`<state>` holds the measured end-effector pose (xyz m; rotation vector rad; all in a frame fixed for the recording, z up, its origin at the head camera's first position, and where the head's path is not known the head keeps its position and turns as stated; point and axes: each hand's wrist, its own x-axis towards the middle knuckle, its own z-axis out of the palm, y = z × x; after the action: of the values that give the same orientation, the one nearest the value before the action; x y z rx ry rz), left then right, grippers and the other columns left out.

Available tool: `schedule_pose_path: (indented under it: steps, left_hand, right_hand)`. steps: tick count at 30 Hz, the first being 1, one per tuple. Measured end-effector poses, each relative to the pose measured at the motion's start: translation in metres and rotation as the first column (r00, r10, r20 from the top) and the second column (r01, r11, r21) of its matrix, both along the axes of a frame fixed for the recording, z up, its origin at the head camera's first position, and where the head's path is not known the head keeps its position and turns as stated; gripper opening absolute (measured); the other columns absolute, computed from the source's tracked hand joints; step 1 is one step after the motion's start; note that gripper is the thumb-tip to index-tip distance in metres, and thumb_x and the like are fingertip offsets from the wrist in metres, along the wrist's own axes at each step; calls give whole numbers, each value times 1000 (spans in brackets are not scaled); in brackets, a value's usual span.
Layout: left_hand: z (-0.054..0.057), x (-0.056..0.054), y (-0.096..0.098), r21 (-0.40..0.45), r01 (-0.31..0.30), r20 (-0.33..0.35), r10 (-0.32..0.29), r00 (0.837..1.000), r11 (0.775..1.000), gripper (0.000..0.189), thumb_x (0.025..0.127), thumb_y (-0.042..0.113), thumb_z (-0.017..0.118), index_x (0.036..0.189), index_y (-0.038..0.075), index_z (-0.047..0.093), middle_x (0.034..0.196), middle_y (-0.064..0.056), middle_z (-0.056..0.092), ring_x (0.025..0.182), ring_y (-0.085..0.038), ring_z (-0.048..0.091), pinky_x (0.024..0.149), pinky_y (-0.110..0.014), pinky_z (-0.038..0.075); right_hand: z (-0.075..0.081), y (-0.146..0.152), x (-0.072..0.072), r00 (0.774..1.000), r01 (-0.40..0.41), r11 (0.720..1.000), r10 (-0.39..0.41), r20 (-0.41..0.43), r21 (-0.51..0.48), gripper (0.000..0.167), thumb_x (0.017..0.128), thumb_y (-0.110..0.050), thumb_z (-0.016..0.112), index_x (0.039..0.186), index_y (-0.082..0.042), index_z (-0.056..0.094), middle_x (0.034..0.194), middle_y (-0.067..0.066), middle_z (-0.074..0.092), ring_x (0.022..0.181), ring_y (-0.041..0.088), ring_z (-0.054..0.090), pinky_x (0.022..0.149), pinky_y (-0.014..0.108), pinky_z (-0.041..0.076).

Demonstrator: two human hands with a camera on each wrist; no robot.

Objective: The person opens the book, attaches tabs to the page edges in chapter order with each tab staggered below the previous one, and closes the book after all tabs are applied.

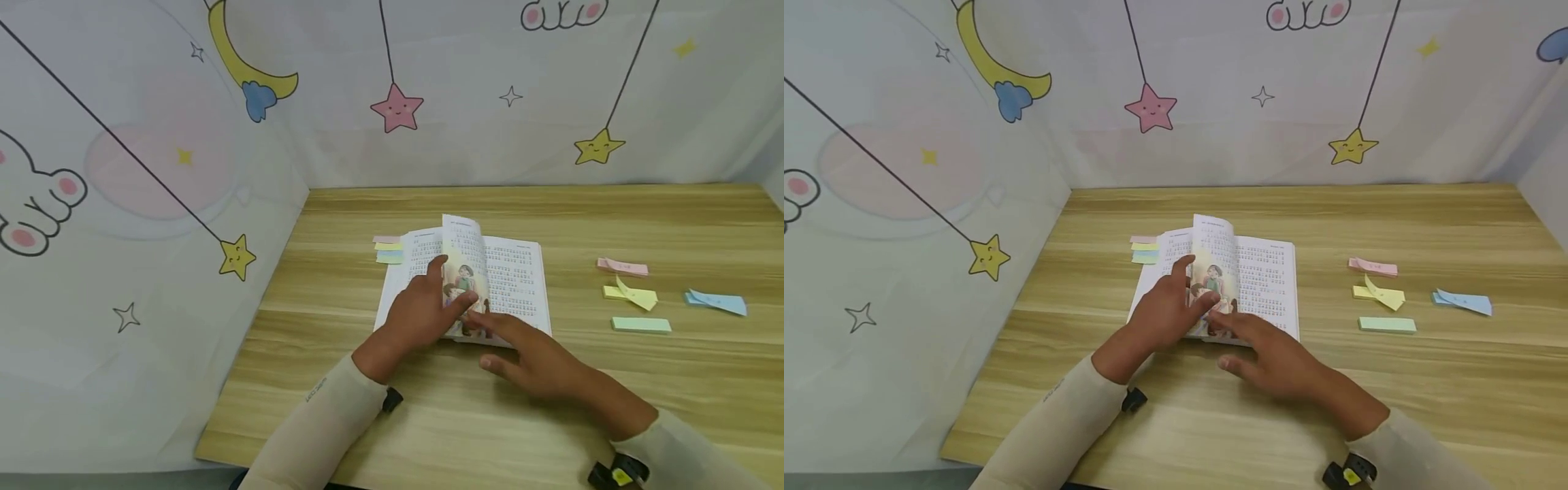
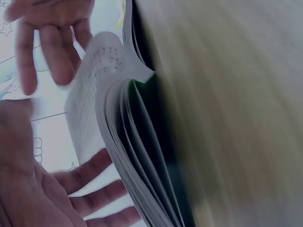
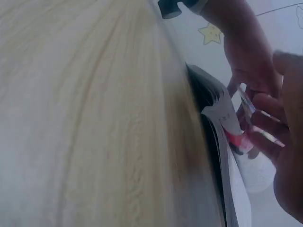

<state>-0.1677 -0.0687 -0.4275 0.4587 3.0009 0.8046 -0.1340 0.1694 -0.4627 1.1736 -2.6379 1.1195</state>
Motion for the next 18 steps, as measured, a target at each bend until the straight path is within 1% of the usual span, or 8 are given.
schedule_pose_path:
  steps: [2,4,7,9,11,13,15,18]
  left_hand:
    - [-2,-1,1,-40,-34,-45,32,998,999,78,100,45,63,159,8,27,110,-15,66,89,-27,67,59,-38,51]
    - [-5,0,0,-106,-57,-102,46,994,993,74,97,29,70,158,14,33,121,-18,61,100,-31,64,58,-37,51]
    - [-7,1,-3,-206,-59,-187,20,982,977,62,92,10,71,150,24,53,141,-21,47,126,-39,51,79,-43,55]
    - [-8,2,-5,-275,-29,-224,-34,974,961,54,91,4,70,139,28,65,149,-19,43,139,-41,40,98,-47,49]
    - [-8,2,-6,-308,17,-246,-97,964,951,44,89,-2,69,124,24,74,146,-12,51,142,-36,39,111,-46,39]
    - [-7,2,-7,-316,47,-256,-133,957,948,30,90,0,69,113,19,76,134,-7,61,135,-29,49,112,-39,39]
    - [-6,2,-7,-295,46,-249,-123,961,954,18,93,4,66,107,13,76,122,-4,67,123,-24,59,103,-34,47]
    - [-4,4,-6,-251,-7,-176,-39,984,968,17,100,15,60,108,8,73,112,-2,68,105,-22,65,79,-34,56]
  right_hand:
    - [2,0,1,997,79,997,-80,-18,-24,58,97,-17,72,150,-11,50,141,9,57,125,30,56,100,54,45]
    - [2,3,-3,967,255,967,-255,-25,-7,52,97,-16,72,143,0,54,141,19,54,127,39,51,101,57,42]
    - [1,11,-9,865,499,854,-502,-18,149,63,93,-26,76,132,18,52,147,39,36,136,56,31,105,67,30]
    - [-2,17,-11,822,552,788,-568,-21,272,73,90,-32,77,125,27,51,148,46,26,138,62,20,105,72,26]
    - [-5,20,-12,817,549,761,-576,-29,345,75,89,-35,78,118,29,52,147,49,24,138,63,18,104,74,26]
    - [-7,21,-12,818,545,754,-574,-37,366,72,89,-36,78,114,29,56,147,48,25,138,63,18,103,75,27]
    - [-8,21,-12,819,547,753,-571,-50,366,70,89,-35,78,113,27,58,148,47,26,139,62,19,104,74,27]
    - [-7,20,-11,818,557,748,-570,-81,361,68,88,-34,80,113,26,58,148,46,28,139,61,20,105,73,26]
